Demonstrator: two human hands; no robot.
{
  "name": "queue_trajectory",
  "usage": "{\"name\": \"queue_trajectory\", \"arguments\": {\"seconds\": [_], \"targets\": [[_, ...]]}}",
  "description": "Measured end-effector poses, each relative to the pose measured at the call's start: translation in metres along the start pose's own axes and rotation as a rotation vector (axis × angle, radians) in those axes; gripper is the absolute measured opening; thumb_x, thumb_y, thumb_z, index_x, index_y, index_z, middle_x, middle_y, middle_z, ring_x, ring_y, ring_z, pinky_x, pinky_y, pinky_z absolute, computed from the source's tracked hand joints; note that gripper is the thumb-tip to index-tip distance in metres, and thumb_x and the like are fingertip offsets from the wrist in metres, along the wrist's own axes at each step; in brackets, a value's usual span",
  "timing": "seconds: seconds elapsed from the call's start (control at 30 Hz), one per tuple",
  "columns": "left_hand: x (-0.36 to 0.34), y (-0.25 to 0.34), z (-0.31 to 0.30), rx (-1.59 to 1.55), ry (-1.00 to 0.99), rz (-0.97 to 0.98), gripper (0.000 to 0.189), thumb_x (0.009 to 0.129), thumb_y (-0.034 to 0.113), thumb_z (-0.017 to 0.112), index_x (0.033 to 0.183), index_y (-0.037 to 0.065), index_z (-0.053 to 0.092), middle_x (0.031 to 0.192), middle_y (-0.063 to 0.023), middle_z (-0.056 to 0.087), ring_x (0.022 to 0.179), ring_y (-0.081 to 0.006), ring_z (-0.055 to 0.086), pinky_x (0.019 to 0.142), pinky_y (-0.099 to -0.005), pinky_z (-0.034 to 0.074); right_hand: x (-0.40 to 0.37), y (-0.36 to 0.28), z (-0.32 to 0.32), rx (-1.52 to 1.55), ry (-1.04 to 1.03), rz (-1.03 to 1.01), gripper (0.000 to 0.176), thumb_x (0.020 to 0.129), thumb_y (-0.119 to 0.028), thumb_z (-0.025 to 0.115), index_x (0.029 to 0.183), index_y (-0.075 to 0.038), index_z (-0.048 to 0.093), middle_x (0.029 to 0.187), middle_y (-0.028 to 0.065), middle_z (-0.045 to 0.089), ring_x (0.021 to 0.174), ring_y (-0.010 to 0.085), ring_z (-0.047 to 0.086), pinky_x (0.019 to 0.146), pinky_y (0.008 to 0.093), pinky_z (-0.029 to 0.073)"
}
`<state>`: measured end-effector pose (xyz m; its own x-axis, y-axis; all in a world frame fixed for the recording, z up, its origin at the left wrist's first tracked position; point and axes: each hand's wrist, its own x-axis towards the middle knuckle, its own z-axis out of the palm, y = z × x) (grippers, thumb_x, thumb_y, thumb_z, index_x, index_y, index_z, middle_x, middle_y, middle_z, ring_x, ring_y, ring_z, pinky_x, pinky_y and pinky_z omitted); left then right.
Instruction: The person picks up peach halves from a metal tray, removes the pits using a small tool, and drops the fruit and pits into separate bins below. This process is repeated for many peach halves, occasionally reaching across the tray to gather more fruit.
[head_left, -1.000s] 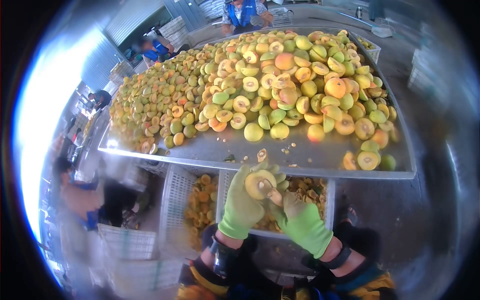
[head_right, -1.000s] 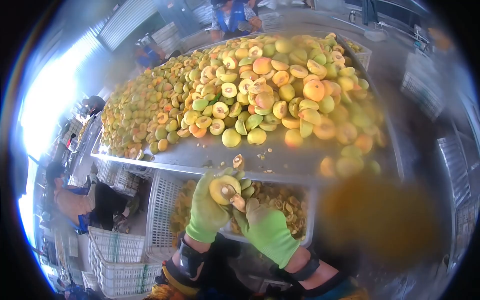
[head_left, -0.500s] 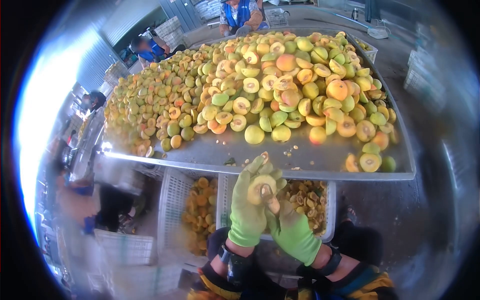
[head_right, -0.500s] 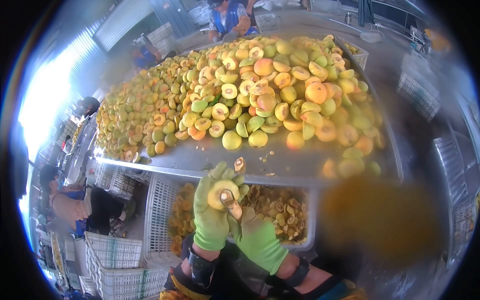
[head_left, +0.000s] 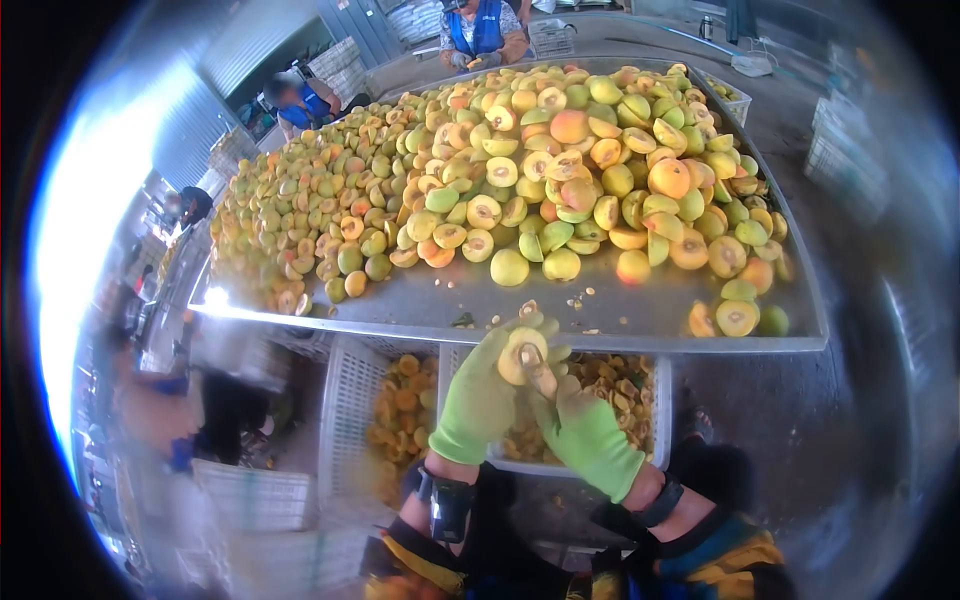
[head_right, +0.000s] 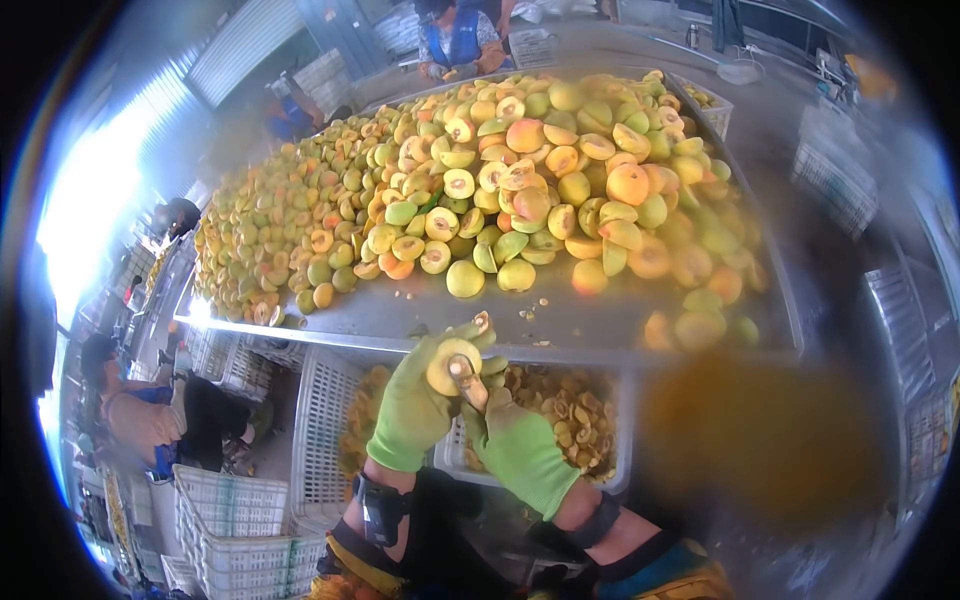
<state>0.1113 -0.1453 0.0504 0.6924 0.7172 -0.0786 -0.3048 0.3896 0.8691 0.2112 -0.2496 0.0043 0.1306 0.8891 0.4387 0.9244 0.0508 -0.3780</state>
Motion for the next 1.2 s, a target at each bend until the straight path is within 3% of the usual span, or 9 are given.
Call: {"name": "queue_trajectory", "arguments": {"seconds": [0.07, 0.13, 0.57, 0.67, 0.73, 0.83, 0.93, 1.1, 1.2], "targets": [[-0.002, -0.008, -0.013, -0.046, 0.003, -0.019, 0.052, 0.101, 0.040, 0.045, 0.130, -0.003, 0.049, 0.128, -0.0187, 0.057, 0.112, -0.0350, 0.059, 0.101, -0.0499, 0.046, 0.002, -0.002, -0.008, 0.280, -0.131, 0.218, 0.030, 0.088, -0.007, 0.061, 0.117, 0.002, 0.055, 0.075, 0.0176, 0.062, 0.059, 0.0312, 0.061, 0.049, 0.0389, 0.046], [-0.005, -0.010, -0.011, -0.096, 0.009, -0.036, 0.052, 0.100, 0.039, 0.046, 0.130, -0.003, 0.049, 0.127, -0.0191, 0.058, 0.111, -0.0359, 0.060, 0.101, -0.0504, 0.046, -0.001, -0.006, -0.009, 0.430, 0.061, 0.239, 0.021, 0.096, -0.019, 0.059, 0.086, -0.001, 0.056, 0.066, 0.0175, 0.060, 0.058, 0.0333, 0.062, 0.049, 0.0419, 0.045], [-0.003, -0.009, 0.009, -0.315, 0.246, 0.058, 0.050, 0.095, 0.045, 0.054, 0.120, 0.001, 0.054, 0.111, -0.0131, 0.062, 0.097, -0.0276, 0.064, 0.092, -0.0458, 0.052, 0.006, -0.010, -0.012, 0.385, -0.022, 0.201, 0.015, 0.090, -0.013, 0.064, 0.093, -0.001, 0.056, 0.061, 0.0167, 0.054, 0.049, 0.0349, 0.057, 0.043, 0.0405, 0.042], [-0.002, -0.009, 0.013, -0.222, 0.273, 0.062, 0.050, 0.096, 0.045, 0.052, 0.119, 0.001, 0.053, 0.110, -0.0123, 0.061, 0.096, -0.0261, 0.064, 0.092, -0.0450, 0.052, 0.005, -0.010, -0.016, 0.349, 0.030, 0.011, 0.018, 0.093, -0.017, 0.061, 0.095, 0.000, 0.057, 0.061, 0.0145, 0.054, 0.045, 0.0298, 0.055, 0.042, 0.0373, 0.041], [-0.003, -0.011, 0.017, -0.175, 0.265, 0.087, 0.050, 0.097, 0.046, 0.051, 0.120, 0.002, 0.053, 0.112, -0.0122, 0.060, 0.096, -0.0259, 0.064, 0.093, -0.0448, 0.052, 0.007, -0.015, -0.024, 1.090, -0.263, 0.392, 0.025, 0.096, -0.024, 0.056, 0.097, 0.001, 0.057, 0.061, 0.0085, 0.054, 0.043, 0.0200, 0.052, 0.041, 0.0319, 0.039], [-0.006, -0.012, 0.023, -0.199, 0.268, 0.185, 0.050, 0.098, 0.046, 0.051, 0.121, 0.003, 0.051, 0.115, -0.0125, 0.059, 0.097, -0.0269, 0.064, 0.094, -0.0459, 0.052, 0.021, -0.022, -0.057, 1.370, -0.533, 0.739, 0.035, 0.099, -0.033, 0.051, 0.095, 0.001, 0.057, 0.063, 0.0035, 0.054, 0.044, 0.0121, 0.049, 0.040, 0.0278, 0.038], [-0.004, -0.010, 0.026, -0.224, 0.239, 0.222, 0.053, 0.097, 0.046, 0.050, 0.127, 0.003, 0.048, 0.119, -0.0137, 0.058, 0.097, -0.0282, 0.064, 0.096, -0.0470, 0.051, 0.023, -0.003, -0.062, 1.690, -0.739, 0.858, 0.038, 0.099, -0.038, 0.051, 0.099, -0.001, 0.057, 0.065, 0.0030, 0.055, 0.045, 0.0098, 0.049, 0.039, 0.0249, 0.039], [0.006, -0.008, -0.005, -0.214, 0.107, -0.231, 0.053, 0.097, 0.047, 0.051, 0.118, -0.001, 0.058, 0.108, -0.0165, 0.064, 0.087, -0.0290, 0.066, 0.082, -0.0469, 0.056, 0.021, 0.004, -0.065, 1.264, -0.693, 0.774, 0.042, 0.099, -0.043, 0.050, 0.097, -0.002, 0.056, 0.068, 0.0035, 0.055, 0.044, 0.0097, 0.048, 0.039, 0.0229, 0.039], [0.004, -0.014, 0.004, -0.112, 0.238, -0.163, 0.051, 0.096, 0.047, 0.052, 0.108, -0.001, 0.063, 0.095, -0.0157, 0.066, 0.073, -0.0275, 0.066, 0.069, -0.0420, 0.057, 0.015, 0.000, -0.060, 1.318, -0.722, 0.773, 0.047, 0.099, -0.048, 0.049, 0.096, -0.002, 0.057, 0.069, 0.0031, 0.054, 0.043, 0.0094, 0.046, 0.039, 0.0226, 0.039]]}}
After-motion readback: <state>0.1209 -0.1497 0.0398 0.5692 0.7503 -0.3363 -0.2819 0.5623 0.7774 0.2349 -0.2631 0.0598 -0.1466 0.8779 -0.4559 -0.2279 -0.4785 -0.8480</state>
